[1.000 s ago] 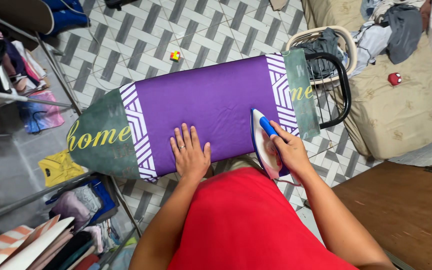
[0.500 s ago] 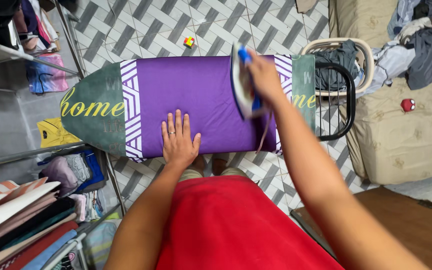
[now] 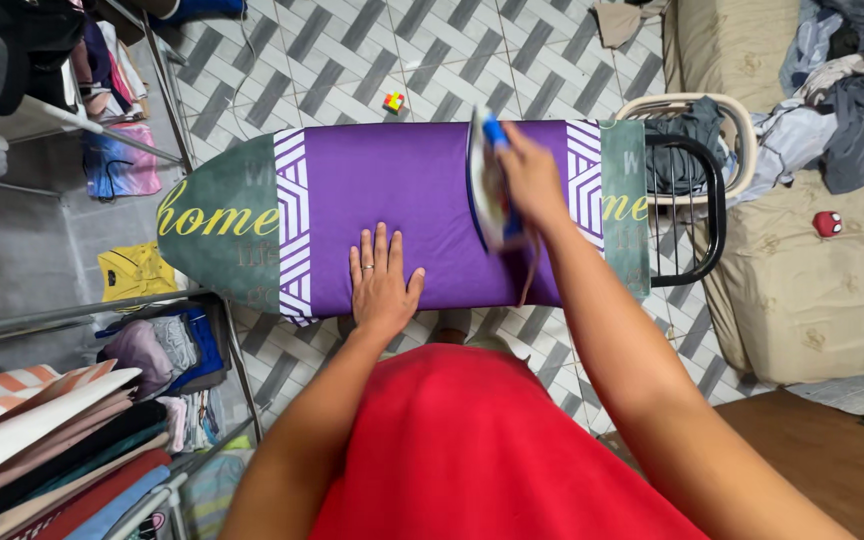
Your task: The person picks a purple and white sports jersey from a pile of folded clothes on a storage rack, unfolds it, and lays it flat on an ironing board. They smooth the jersey with their hands and iron it with an electric iron, repositioning it to iron the front, back, and sides.
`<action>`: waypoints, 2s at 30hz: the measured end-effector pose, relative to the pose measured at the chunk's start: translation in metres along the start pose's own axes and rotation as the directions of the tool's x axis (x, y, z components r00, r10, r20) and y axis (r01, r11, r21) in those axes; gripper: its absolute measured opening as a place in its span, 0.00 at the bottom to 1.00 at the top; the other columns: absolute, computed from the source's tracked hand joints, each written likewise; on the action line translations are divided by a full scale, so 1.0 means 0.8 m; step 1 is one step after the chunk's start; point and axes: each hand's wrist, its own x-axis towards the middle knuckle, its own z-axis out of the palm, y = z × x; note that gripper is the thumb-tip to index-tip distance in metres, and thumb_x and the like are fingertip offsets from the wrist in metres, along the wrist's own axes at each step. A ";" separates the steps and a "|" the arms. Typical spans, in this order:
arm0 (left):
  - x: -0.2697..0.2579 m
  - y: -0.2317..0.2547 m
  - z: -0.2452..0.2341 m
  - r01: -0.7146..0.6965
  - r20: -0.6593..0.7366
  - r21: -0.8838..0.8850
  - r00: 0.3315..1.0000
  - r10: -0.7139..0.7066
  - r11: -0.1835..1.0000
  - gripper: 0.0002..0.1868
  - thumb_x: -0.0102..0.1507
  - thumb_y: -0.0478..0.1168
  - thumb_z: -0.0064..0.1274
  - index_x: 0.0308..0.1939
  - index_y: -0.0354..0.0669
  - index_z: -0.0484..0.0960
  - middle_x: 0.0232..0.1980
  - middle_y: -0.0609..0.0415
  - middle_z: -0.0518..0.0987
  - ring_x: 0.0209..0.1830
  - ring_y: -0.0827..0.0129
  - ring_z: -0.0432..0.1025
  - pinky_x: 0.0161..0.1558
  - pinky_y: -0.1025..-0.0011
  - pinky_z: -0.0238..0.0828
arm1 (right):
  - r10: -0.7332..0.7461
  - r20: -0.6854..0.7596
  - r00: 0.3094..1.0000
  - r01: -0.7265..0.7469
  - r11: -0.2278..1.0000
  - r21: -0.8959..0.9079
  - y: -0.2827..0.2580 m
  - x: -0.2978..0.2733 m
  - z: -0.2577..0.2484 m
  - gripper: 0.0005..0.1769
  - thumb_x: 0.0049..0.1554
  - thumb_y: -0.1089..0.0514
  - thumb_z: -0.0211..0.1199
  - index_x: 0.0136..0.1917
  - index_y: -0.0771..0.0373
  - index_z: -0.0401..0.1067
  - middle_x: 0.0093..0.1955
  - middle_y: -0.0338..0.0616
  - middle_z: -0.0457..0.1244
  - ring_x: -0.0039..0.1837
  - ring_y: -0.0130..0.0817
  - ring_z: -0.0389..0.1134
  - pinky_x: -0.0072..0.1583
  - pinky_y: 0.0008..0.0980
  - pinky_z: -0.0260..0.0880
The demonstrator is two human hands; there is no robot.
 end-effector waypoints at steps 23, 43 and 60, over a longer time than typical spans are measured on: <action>-0.012 -0.160 -0.049 0.113 -0.116 0.144 0.988 -0.097 0.983 0.43 0.68 0.58 0.42 0.78 0.33 0.53 0.83 0.42 0.49 0.84 0.49 0.40 0.78 0.48 0.28 | 0.309 0.103 0.946 -0.320 0.939 0.129 -0.034 0.003 0.071 0.29 0.63 0.55 0.57 0.77 0.55 0.64 0.45 0.51 0.68 0.40 0.35 0.66 0.43 0.34 0.68; -0.020 -0.163 -0.053 0.132 -0.093 0.133 0.988 -0.120 0.982 0.43 0.68 0.59 0.40 0.79 0.34 0.53 0.84 0.45 0.47 0.84 0.52 0.38 0.78 0.49 0.28 | 0.035 0.078 0.996 -0.033 0.999 -0.017 -0.049 -0.050 0.131 0.27 0.64 0.58 0.55 0.76 0.62 0.62 0.74 0.60 0.61 0.74 0.46 0.64 0.72 0.34 0.62; -0.020 -0.165 -0.059 0.135 -0.070 0.159 0.990 -0.126 0.978 0.42 0.68 0.59 0.40 0.78 0.35 0.52 0.83 0.44 0.48 0.84 0.51 0.39 0.78 0.49 0.28 | 0.569 0.273 0.776 -0.609 0.789 0.085 -0.082 -0.193 0.166 0.31 0.65 0.59 0.56 0.81 0.54 0.65 0.54 0.73 0.67 0.54 0.67 0.71 0.53 0.41 0.72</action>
